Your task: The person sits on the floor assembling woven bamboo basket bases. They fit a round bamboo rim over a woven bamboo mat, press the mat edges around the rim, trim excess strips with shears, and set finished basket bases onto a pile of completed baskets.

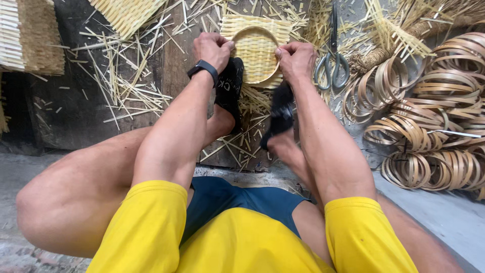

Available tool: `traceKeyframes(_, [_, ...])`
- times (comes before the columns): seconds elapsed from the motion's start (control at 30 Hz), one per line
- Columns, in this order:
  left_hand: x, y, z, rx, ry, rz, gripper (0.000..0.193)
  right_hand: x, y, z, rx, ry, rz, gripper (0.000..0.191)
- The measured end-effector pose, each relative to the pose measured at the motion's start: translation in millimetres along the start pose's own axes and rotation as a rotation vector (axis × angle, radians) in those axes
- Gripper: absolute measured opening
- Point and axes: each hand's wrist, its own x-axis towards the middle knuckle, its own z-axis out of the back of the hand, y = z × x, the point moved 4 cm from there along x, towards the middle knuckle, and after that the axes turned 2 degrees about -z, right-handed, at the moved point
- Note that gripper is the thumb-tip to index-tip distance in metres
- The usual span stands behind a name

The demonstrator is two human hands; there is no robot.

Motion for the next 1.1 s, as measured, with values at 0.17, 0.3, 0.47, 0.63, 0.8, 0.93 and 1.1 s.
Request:
traceKeyframes(0.17, [10.0,-2.0,-3.8,0.021,0.064,0.08,0.007,6.6,-1.2,3.6,0.012,0.052,-0.007,0.009])
traceKeyframes(0.3, [15.5,-6.2,6.6,-0.07,0.075,-0.028,0.013,11.6,4.5,5.9,0.041,0.071,0.081,0.008])
traceKeyframes(0.47, [22.3,-18.5,10.7,0.191,0.091,-0.129,0.036,-30.4,24.9,3.7,-0.152,-0.272,0.249,0.019])
traceKeyframes(0.63, [19.9,-62.1,-23.6,0.147,-0.085,-0.978,0.022,-112.4,-2.6,-70.7,0.721,0.231,-0.69,0.035])
traceKeyframes(0.8, [38.7,-52.5,-50.5,-0.021,0.065,-0.741,0.021,-109.8,-19.9,-102.4,0.863,0.095,-0.598,0.033])
traceKeyframes(0.93, [49.1,-46.3,-59.0,-0.003,0.098,-0.611,0.023,-106.9,-15.7,-104.6,0.698,-0.032,-0.466,0.031])
traceKeyframes(1.1, [53.4,-49.1,-61.4,-0.077,0.159,-0.458,0.02,-98.7,2.5,-64.6,0.381,0.223,-0.502,0.041])
